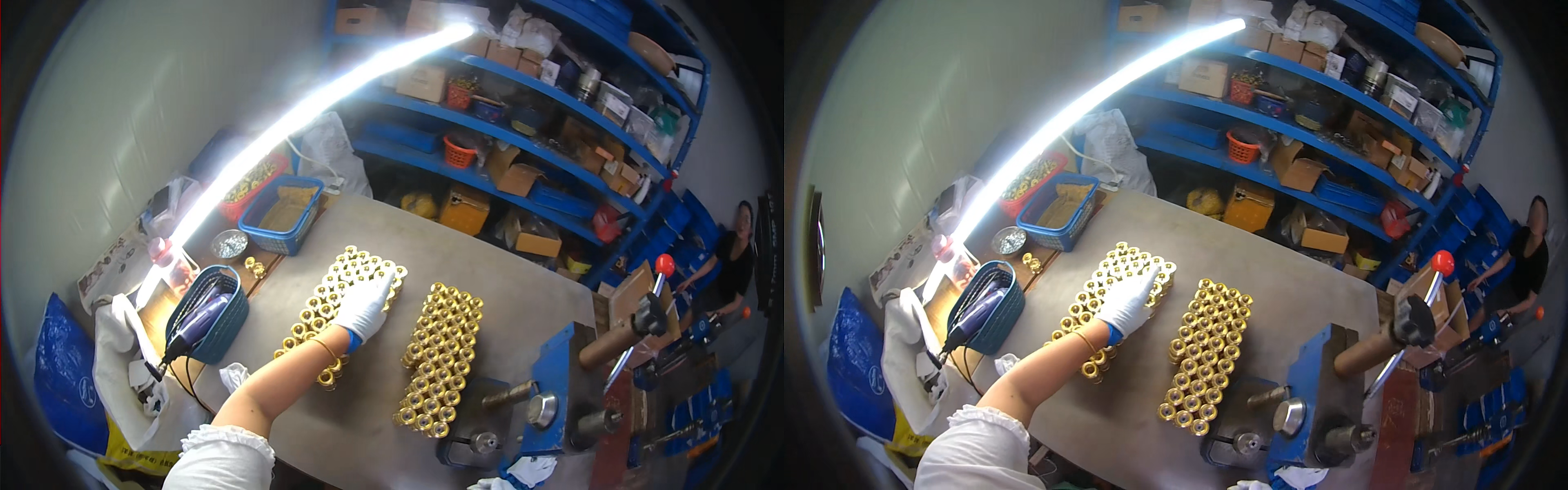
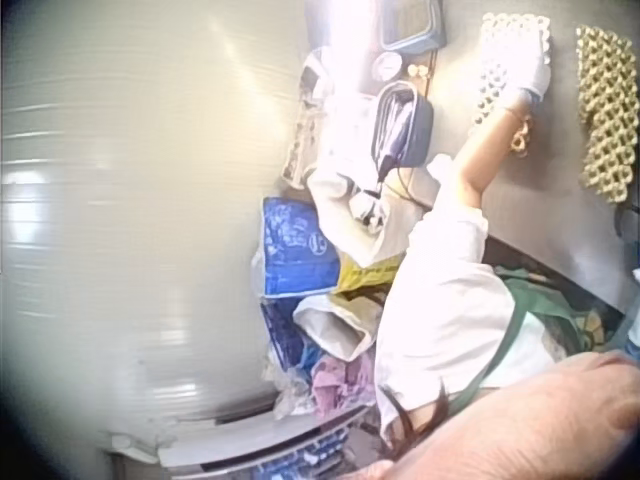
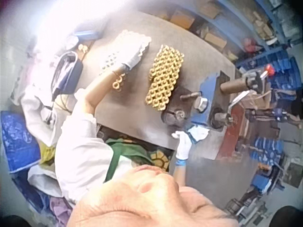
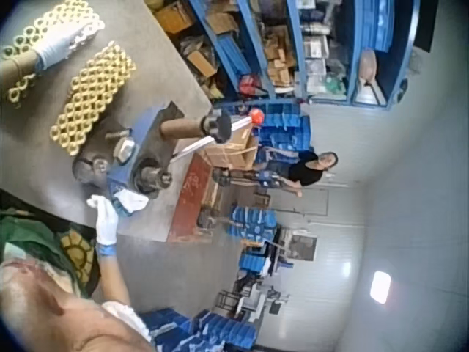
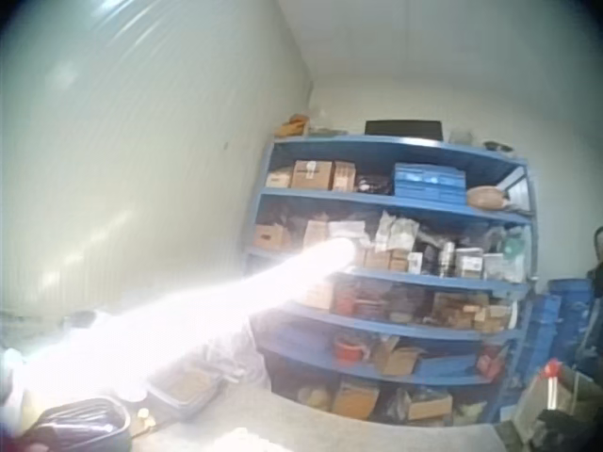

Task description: The person assembles metal components by inserting small parts into brass cylinders, pressing them together using a manual press machine, and arranging the assembled pieces on the table.

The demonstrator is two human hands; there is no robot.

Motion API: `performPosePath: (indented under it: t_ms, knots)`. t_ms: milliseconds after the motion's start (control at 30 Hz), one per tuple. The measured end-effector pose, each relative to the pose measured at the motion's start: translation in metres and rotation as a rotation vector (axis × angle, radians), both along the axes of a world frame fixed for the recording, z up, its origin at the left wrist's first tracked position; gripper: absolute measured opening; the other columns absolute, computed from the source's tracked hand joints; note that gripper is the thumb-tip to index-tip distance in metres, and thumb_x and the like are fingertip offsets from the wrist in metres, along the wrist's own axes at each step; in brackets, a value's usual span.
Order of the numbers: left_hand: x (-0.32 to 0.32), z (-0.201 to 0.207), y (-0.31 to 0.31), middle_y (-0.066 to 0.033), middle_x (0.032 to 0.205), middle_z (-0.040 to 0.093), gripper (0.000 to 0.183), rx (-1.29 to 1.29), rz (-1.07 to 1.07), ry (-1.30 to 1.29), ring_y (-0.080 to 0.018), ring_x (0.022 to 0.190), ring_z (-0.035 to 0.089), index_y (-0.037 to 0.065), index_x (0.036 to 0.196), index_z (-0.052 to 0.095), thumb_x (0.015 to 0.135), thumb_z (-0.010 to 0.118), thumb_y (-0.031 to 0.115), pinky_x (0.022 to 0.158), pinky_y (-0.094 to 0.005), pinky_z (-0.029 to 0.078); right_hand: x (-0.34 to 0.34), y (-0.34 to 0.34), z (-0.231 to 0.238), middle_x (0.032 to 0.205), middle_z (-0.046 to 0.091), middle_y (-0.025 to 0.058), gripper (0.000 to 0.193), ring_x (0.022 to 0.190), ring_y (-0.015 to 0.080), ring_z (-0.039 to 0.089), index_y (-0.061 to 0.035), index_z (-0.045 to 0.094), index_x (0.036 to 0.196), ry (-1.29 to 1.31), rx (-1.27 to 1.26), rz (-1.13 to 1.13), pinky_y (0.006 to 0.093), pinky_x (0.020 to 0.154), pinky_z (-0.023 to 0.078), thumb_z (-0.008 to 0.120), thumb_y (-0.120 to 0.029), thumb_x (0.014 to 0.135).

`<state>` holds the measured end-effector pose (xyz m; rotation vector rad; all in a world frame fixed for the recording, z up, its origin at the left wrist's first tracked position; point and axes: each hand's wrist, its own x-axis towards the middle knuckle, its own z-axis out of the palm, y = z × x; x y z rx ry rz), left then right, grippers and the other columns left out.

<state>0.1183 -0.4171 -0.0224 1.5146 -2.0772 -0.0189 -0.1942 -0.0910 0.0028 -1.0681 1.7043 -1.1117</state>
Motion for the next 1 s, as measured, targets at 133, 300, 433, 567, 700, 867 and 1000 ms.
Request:
performPosePath:
  t_ms: [133, 300, 433, 567, 700, 867, 1000]
  knots:
    - [-0.016, -0.011, 0.027, -0.025, 0.098, 0.064, 0.078, 0.213, 0.029, 0.249, -0.0392, 0.089, 0.062, -0.007, 0.145, 0.022, 0.077, 0.058, 0.007, 0.081, -0.044, 0.05, 0.001, -0.006, -0.003, 0.085, 0.071, 0.0104, 0.028, 0.083, 0.018, 0.065, 0.0043, 0.066, 0.102, 0.013, 0.015, 0.034, 0.0315, 0.082, 0.049, 0.047, -0.017, 0.099]
    - [-0.045, -0.032, 0.077, -0.025, 0.088, 0.066, 0.105, 0.577, -0.025, 0.236, -0.0395, 0.08, 0.066, -0.007, 0.148, 0.0, 0.074, 0.071, 0.02, 0.077, -0.0438, 0.052, 0.003, -0.004, -0.003, 0.085, 0.071, 0.0103, 0.033, 0.084, 0.0175, 0.065, 0.0066, 0.059, 0.119, -0.032, -0.053, 0.062, 0.0324, 0.088, 0.048, 0.046, -0.017, 0.1]
    - [-0.057, -0.055, 0.086, -0.0259, 0.09, 0.064, 0.095, 0.324, 0.009, 0.379, -0.0411, 0.083, 0.064, 0.003, 0.15, 0.013, 0.075, 0.068, 0.018, 0.077, -0.0471, 0.051, 0.0, 0.021, 0.009, 0.087, 0.07, 0.012, 0.033, 0.084, 0.0196, 0.065, 0.0076, 0.059, 0.119, -0.076, -0.045, -0.014, 0.0311, 0.084, 0.05, 0.044, -0.015, 0.1]
    - [-0.044, -0.054, 0.082, -0.0215, 0.09, 0.067, 0.091, 0.263, -0.014, 0.35, -0.0391, 0.083, 0.066, 0.001, 0.147, 0.017, 0.076, 0.072, 0.018, 0.073, -0.0447, 0.053, -0.016, 0.027, -0.011, 0.087, 0.07, 0.0103, 0.033, 0.085, 0.0183, 0.065, 0.0058, 0.06, 0.117, -0.172, -0.01, -0.111, 0.0304, 0.084, 0.049, 0.044, -0.017, 0.099]
    - [-0.069, 0.016, 0.119, -0.0183, 0.095, 0.067, 0.084, 0.202, -0.169, 0.563, -0.0322, 0.085, 0.068, 0.006, 0.144, 0.03, 0.075, 0.076, 0.013, 0.076, -0.0367, 0.054, -0.054, 0.03, -0.011, 0.075, 0.069, 0.0073, 0.04, 0.075, 0.0152, 0.062, 0.0037, 0.068, 0.092, -0.144, -0.187, -0.307, 0.0302, 0.081, 0.047, 0.051, -0.032, 0.099]
    - [-0.146, 0.034, 0.164, -0.0208, 0.099, 0.067, 0.08, 0.525, -0.594, 0.546, -0.0365, 0.093, 0.066, 0.006, 0.143, 0.033, 0.076, 0.076, 0.015, 0.081, -0.0395, 0.052, -0.07, -0.015, 0.028, 0.095, 0.067, 0.0104, 0.03, 0.085, 0.0163, 0.063, 0.007, 0.065, 0.106, -0.013, -0.274, -0.284, 0.0288, 0.079, 0.049, 0.048, -0.017, 0.1]
    - [-0.168, 0.031, 0.174, -0.024, 0.093, 0.066, 0.074, 0.574, -0.618, 0.422, -0.0428, 0.087, 0.063, 0.007, 0.141, 0.033, 0.077, 0.068, 0.019, 0.076, -0.0478, 0.052, -0.069, -0.041, 0.05, 0.103, 0.066, 0.0114, 0.031, 0.097, 0.0176, 0.064, 0.0062, 0.063, 0.114, -0.111, -0.305, -0.145, 0.0276, 0.085, 0.05, 0.048, -0.018, 0.1]
